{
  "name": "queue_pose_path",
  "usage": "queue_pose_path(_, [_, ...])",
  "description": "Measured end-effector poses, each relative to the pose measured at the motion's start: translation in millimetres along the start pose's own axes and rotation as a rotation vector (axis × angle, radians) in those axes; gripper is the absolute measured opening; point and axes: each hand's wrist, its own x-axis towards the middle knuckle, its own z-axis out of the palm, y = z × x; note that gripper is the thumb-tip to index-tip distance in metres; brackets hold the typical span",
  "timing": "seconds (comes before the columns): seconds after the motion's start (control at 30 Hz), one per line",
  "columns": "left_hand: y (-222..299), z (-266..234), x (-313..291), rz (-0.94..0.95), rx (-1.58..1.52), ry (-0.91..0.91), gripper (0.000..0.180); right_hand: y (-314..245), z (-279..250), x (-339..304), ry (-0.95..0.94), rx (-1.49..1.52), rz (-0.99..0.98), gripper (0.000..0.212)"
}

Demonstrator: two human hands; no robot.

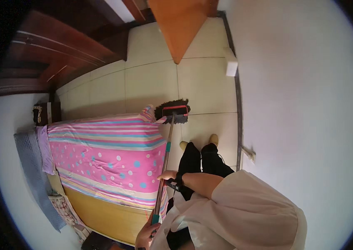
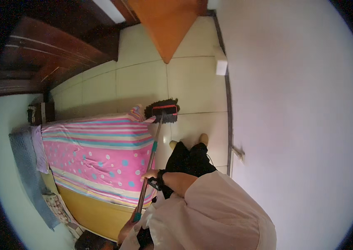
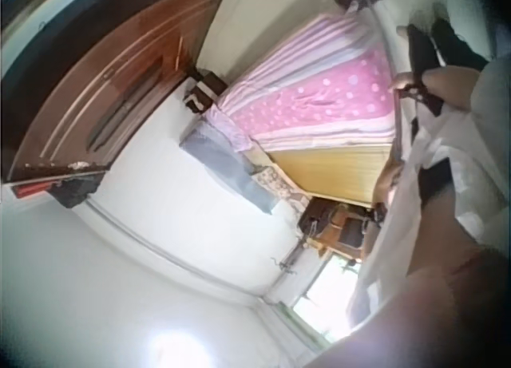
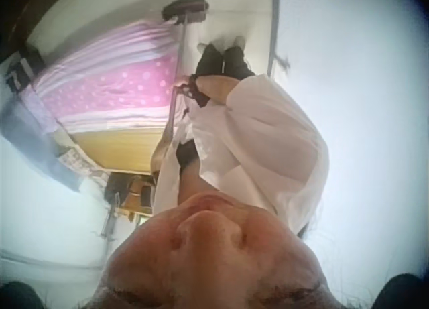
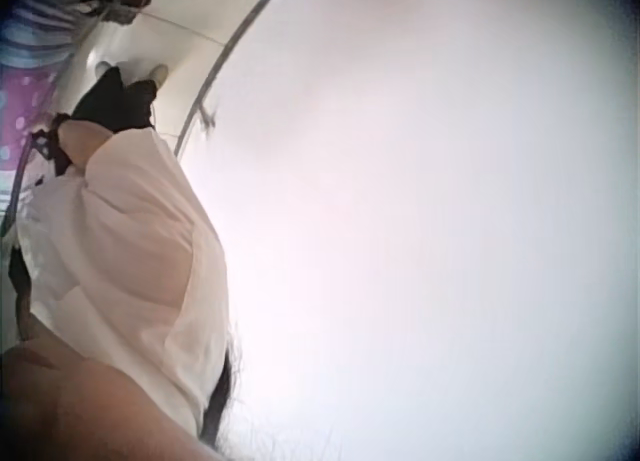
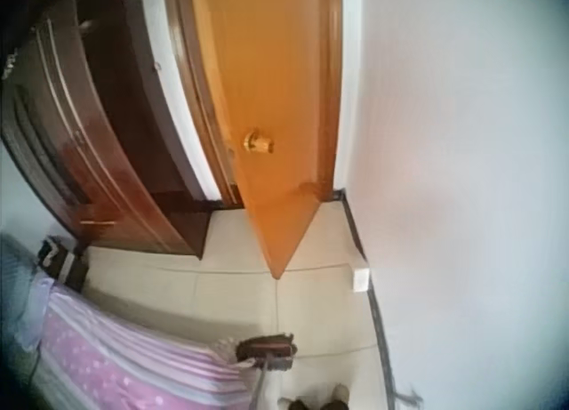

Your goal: Mop the floor of a bedroom using a spray mop after picking up initial debris with a broom and dustpan.

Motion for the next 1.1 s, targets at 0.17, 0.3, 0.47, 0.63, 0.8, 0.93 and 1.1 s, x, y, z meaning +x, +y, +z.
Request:
queue_pose_path(0.17, [67.4, 57.4, 30.8, -0.177, -0.220, -0.154, 0.079, -0.6, -63.4, -43.6, 0.197, 0.019, -0.104, 0.034])
queue_pose_path(0.3, [96.8, 100.3, 85.2, -0.138, -0.111, -0.263, 0.079, 20.5, -141.5, -68.7, 0.303, 0.162, -0.177, 0.042])
queue_pose_path(0.47, [115.4, 161.1, 140.2, -0.135, 0.046, -0.302, 0.077, 52.8, -219.3, -96.4, 0.646, 0.174, -0.207, 0.043])
queue_pose_path(0.63, [84.3, 170.1, 141.6, -0.155, 0.117, -0.358, 0.076, 120.3, -231.9, -99.4, 0.797, -0.176, -0.531, 0.042])
queue_pose_path(0.8, [6.3, 96.9, 85.5, -0.121, 0.215, -0.232, 0.077, 127.2, -95.0, -80.1, 0.538, 0.425, -0.105, 0.036])
queue_pose_path(0.93, [-56.1, 51.6, 41.2, -0.087, 0.135, -0.148, 0.075, 188.1, -39.0, -16.6, 0.417, 0.492, -0.101, 0.037])
queue_pose_path(1.1, [-151.3, -5.5, -2.7, 0.091, -0.011, -0.075, 0.074, 209.3, 33.8, 13.5, 0.066, -0.066, -0.154, 0.038])
